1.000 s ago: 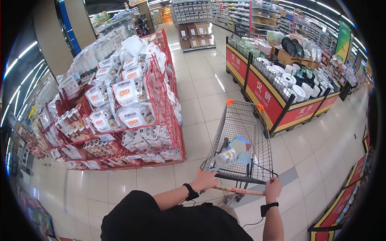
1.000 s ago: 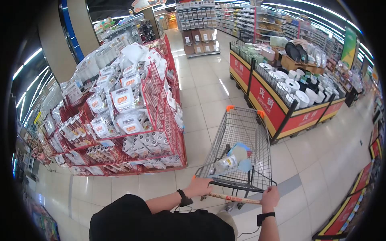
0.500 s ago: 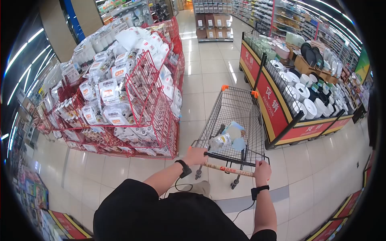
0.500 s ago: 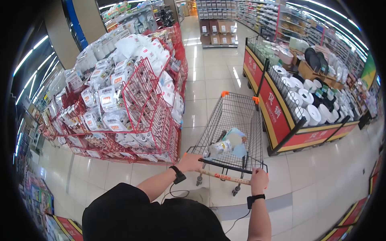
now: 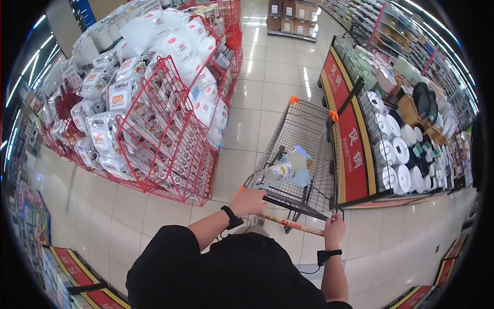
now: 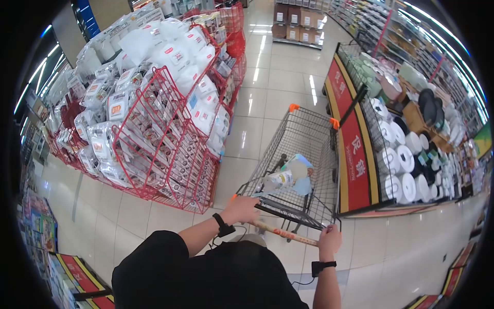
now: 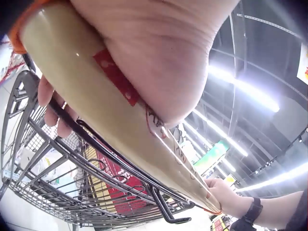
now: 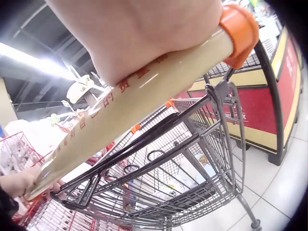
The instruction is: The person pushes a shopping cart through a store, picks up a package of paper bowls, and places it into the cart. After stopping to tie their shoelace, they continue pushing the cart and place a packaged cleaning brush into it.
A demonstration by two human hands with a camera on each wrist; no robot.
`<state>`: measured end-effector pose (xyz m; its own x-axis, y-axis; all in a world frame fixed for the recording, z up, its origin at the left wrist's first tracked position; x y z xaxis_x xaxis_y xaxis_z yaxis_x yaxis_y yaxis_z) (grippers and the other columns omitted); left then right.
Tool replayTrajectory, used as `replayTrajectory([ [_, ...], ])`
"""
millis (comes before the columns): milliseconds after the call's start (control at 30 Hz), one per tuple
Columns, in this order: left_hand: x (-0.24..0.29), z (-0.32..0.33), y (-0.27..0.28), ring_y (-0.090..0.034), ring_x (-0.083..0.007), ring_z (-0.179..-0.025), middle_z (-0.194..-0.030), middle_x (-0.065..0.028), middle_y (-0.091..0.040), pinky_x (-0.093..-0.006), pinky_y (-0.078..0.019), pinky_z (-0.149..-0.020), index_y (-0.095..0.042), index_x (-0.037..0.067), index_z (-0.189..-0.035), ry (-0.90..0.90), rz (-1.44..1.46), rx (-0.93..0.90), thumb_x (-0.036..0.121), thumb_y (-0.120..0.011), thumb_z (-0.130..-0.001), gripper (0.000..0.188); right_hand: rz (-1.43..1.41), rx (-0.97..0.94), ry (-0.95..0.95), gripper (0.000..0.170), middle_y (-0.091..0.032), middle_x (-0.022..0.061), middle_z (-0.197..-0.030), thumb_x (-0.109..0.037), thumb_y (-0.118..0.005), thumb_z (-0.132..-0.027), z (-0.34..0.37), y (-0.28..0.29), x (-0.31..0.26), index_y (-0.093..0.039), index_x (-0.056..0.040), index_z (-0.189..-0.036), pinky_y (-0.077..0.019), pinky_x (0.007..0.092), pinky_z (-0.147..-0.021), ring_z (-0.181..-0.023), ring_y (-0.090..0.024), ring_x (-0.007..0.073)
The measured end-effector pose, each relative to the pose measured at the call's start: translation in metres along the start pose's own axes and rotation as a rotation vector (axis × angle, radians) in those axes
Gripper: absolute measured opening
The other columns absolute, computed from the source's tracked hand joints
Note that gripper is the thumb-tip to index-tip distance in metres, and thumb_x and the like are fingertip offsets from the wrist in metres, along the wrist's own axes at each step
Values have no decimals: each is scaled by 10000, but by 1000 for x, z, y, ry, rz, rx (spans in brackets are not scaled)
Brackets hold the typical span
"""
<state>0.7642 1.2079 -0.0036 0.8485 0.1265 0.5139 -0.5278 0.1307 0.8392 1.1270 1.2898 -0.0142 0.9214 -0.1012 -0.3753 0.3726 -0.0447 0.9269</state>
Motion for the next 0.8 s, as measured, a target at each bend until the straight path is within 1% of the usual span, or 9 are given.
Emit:
replayTrajectory([
  [133, 4, -46, 17, -653, -375, -855, -853, -199, -677, -490, -505, -788, -633, 17, -1004, -17, -11, 0, 295, -575, -826, 335, 3, -23, -22, 135, -700, 69, -796, -196, -660, -828, -53, -4, -13, -618, -134, -940, -528, 422, -720, -810, -675, 295],
  [167, -2, -63, 12, -658, -372, -887, -892, -209, -684, -483, -510, -804, -638, 45, -1109, 7, -4, -81, 332, -578, -844, 395, 10, -21, -17, 123, -686, 87, -787, -194, -645, -842, -67, -5, -17, -600, -116, -925, -523, 439, -712, -816, -666, 313],
  [200, -6, -78, 12, -658, -372, -887, -892, -209, -684, -483, -510, -804, -638, 45, -1109, 13, -1, -88, 332, -578, -844, 395, 14, -30, -17, 123, -686, 87, -787, -194, -645, -842, -79, -6, -23, -600, -116, -925, -523, 439, -712, -816, -666, 313],
  [400, -8, -151, 43, -660, -381, -870, -884, -200, -692, -492, -514, -789, -642, 57, -1111, 13, -23, -3, 359, -582, -861, 396, -27, 100, 16, 115, -677, 136, -792, -180, -605, -872, -159, -5, -56, -581, -86, -934, -523, 477, -696, -798, -667, 346],
  [600, -21, -222, 60, -670, -358, -866, -880, -173, -700, -480, -522, -782, -645, 69, -1133, 23, -69, 3, 350, -566, -858, 400, -77, 48, 30, 100, -661, 133, -843, -137, -599, -854, -228, -6, -97, -560, -75, -922, -521, 460, -701, -801, -663, 347],
  [633, -21, -234, 64, -679, -338, -855, -862, -154, -705, -474, -527, -776, -649, 75, -1140, 26, -72, 3, 340, -555, -851, 402, -70, 91, 69, 103, -640, 128, -864, -120, -601, -841, -241, -8, -101, -561, -73, -923, -518, 456, -709, -824, -651, 340],
  [700, -25, -258, 73, -670, -357, -874, -882, -170, -702, -481, -520, -789, -646, 74, -1139, 42, -68, 8, 355, -566, -857, 406, -46, 117, 102, 119, -582, 115, -916, -85, -612, -810, -266, -12, -112, -557, -68, -915, -507, 450, -733, -887, -613, 328],
  [733, -27, -269, 77, -662, -376, -893, -902, -187, -698, -487, -512, -802, -643, 73, -1138, 53, -55, 8, 370, -577, -863, 410, -50, 117, 98, 119, -582, 115, -916, -85, -612, -810, -277, -15, -117, -557, -68, -915, -507, 450, -733, -887, -613, 328],
  [800, -37, -291, 74, -663, -371, -896, -900, -182, -698, -482, -512, -806, -645, 88, -1140, 50, -52, 64, 378, -581, -861, 408, -110, 172, 230, 118, -591, 110, -920, -76, -617, -807, -300, -13, -131, -557, -75, -909, -507, 452, -740, -903, -609, 333],
])
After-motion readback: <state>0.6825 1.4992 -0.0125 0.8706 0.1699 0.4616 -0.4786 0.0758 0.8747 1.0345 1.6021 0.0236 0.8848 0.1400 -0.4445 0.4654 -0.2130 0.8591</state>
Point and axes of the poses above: each hand's wrist, its own z-axis away from the middle knuckle, its own y-axis out of the back of the hand, x = y × z, the point moved 7 cm from there along -z, towards the middle knuckle
